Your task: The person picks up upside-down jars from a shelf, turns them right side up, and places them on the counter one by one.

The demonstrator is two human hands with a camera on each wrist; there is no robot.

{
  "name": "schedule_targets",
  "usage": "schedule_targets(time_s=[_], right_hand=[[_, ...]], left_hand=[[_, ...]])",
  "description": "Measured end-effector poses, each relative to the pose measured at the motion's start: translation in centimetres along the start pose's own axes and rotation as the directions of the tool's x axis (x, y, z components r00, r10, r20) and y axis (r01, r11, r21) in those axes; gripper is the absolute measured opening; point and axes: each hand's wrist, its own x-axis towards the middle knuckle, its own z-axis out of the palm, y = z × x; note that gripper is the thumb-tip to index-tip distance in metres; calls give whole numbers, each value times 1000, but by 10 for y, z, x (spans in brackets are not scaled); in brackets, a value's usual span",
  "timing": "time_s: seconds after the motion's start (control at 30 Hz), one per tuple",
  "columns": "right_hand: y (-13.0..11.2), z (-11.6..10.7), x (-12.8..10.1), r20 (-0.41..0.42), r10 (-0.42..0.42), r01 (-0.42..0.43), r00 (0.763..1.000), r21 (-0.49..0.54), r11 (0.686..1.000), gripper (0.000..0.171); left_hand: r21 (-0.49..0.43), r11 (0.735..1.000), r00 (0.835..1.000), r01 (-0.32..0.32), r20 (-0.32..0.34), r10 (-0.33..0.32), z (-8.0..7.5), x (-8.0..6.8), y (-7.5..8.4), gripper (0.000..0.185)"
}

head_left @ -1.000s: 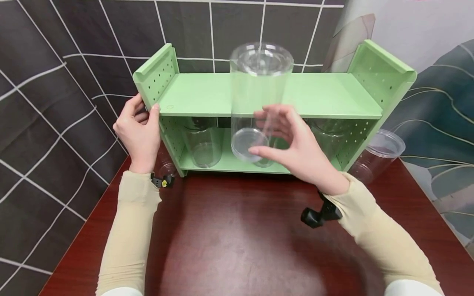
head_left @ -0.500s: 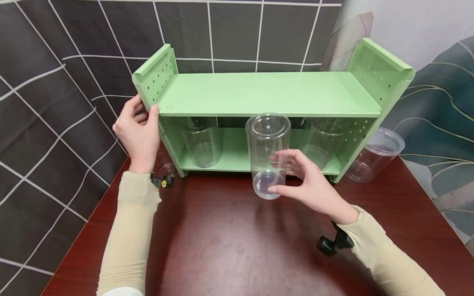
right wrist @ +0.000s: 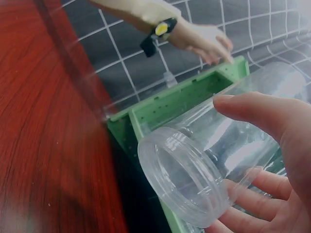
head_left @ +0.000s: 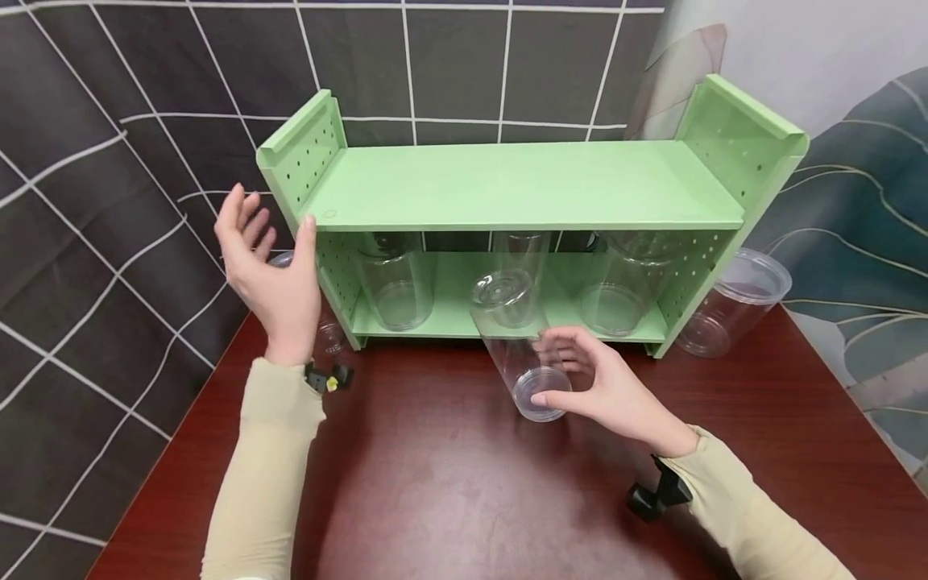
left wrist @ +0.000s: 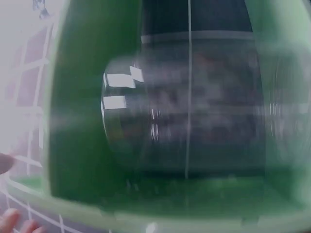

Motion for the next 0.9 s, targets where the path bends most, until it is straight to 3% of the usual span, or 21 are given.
schedule_targets(time_s=[0.07, 0.13, 0.2, 0.3, 0.43, 0.6, 0.8, 0.9], right_hand=[[1, -1, -1, 7, 0, 1, 1000, -12, 1000, 64], [1, -2, -1, 5, 8, -8, 1000, -33, 999, 65], [1, -3, -2, 3, 18, -17, 1000, -53, 998, 65], [0, -3, -3, -7, 26, -27, 1000, -88, 996, 65], [-1, -2, -3, -17, 37, -38, 999, -132, 991, 65], [-1, -2, -3, -19, 42, -45, 999, -159, 986, 67], [-3, -3, -3, -30, 10, -17, 999, -230, 973, 64], [-3, -3, -3, -28, -11, 3, 1000, -265, 964, 61]], left_hand=[[-100, 992, 997, -74, -42, 70, 1, -14, 15, 51], [-199, 968, 988, -155, -47, 148, 3, -27, 22, 44], [-272, 937, 975, -218, -14, 222, 5, -40, 25, 41], [-293, 908, 941, -301, 63, 332, 8, -57, 26, 43], [-267, 887, 884, -378, 181, 431, 12, -78, 27, 42], [-288, 874, 806, -392, 351, 478, 15, -97, 26, 38], [-340, 867, 696, -364, 519, 496, 18, -111, 22, 42], [-332, 880, 625, -338, 620, 474, 20, -119, 17, 49]])
